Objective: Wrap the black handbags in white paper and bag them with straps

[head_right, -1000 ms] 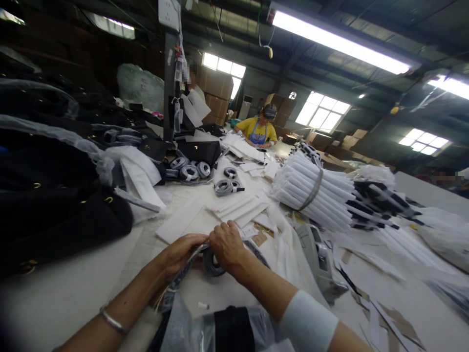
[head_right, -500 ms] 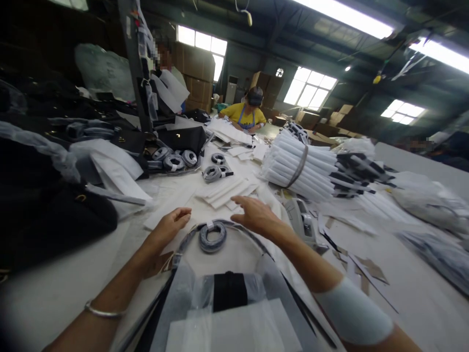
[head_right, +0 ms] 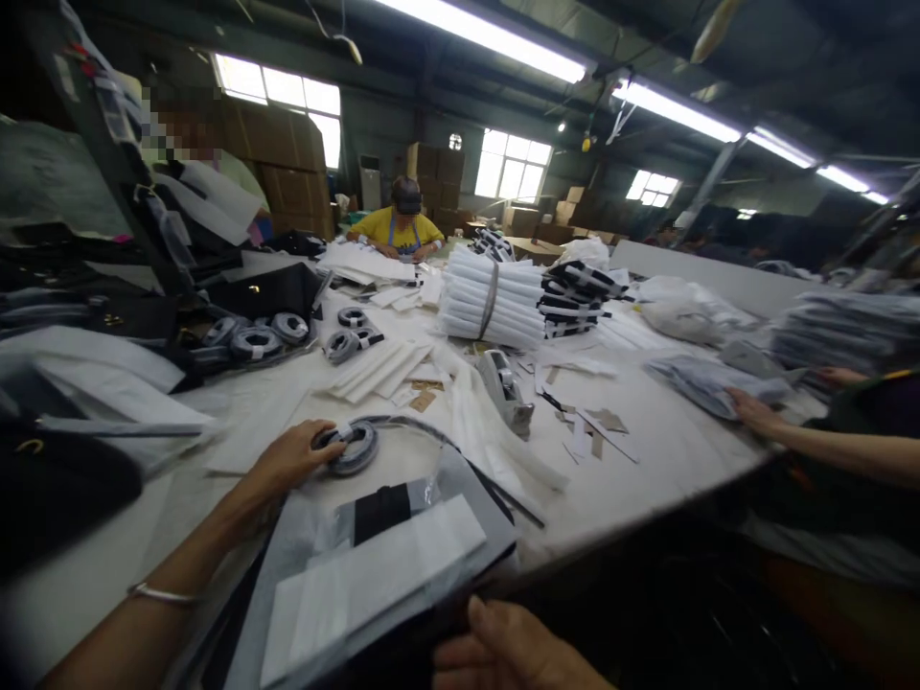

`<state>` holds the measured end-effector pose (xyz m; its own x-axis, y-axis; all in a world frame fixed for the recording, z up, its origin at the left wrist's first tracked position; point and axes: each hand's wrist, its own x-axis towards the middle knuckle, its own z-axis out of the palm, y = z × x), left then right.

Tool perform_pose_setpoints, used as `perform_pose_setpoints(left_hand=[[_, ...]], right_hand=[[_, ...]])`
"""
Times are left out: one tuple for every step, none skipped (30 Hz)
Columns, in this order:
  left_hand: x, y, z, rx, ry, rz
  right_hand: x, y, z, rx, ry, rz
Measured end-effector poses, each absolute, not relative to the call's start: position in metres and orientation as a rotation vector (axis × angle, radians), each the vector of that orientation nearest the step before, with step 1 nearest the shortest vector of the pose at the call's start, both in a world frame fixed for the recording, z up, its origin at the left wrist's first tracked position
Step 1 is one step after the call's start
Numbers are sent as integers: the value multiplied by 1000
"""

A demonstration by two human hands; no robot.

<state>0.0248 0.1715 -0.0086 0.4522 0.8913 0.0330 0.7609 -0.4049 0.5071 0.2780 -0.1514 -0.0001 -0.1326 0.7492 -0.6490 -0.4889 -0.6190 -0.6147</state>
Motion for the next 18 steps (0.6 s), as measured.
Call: perform_pose_setpoints(left_hand=[[28, 172, -5, 2318, 1403, 367], [32, 171, -2, 2343, 1425, 319], [36, 170, 0, 2361, 1453, 279], [39, 169, 2, 2375, 1484, 248], [43, 167, 3, 2385, 1516, 226], [46, 165, 3, 2393, 1548, 213], [48, 162, 3, 2402, 1579, 208], [50, 160, 2, 2409, 1605, 206], [51, 158, 1, 2416, 1628, 204], [51, 156, -1, 2422, 1642, 200], [51, 155, -2, 2428, 1649, 194], [51, 153, -3, 2434, 1648, 185], [50, 152, -4, 2440, 1641, 177], [49, 152, -4, 2445, 1634, 171], [49, 151, -4, 2446, 1629, 167], [48, 151, -3, 2443, 1630, 165], [48, 150, -3, 2438, 1630, 166], [48, 149, -2, 2431, 1628, 166]], right_hand=[[269, -147, -1, -1182, -232, 1879], [262, -141, 1, -1119, -170, 1900], [257, -136, 3, -1082, -131, 1915], [253, -132, 5, -1059, -107, 1917], [250, -130, 5, -1040, -91, 1909], [248, -129, 3, -1026, -81, 1896], [246, -129, 0, -1013, -74, 1879], [245, -129, -5, -1004, -72, 1855], [243, -130, -11, -994, -72, 1825], [241, -131, -16, -982, -78, 1796], [238, -131, -21, -969, -89, 1767], [236, -129, -25, -955, -107, 1738], [233, -127, -27, -945, -130, 1712], [231, -124, -27, -940, -159, 1686], [228, -120, -26, -943, -188, 1658], [226, -115, -23, -958, -216, 1629], [223, -110, -20, -979, -244, 1598], [220, -105, -17, -1004, -268, 1566]])
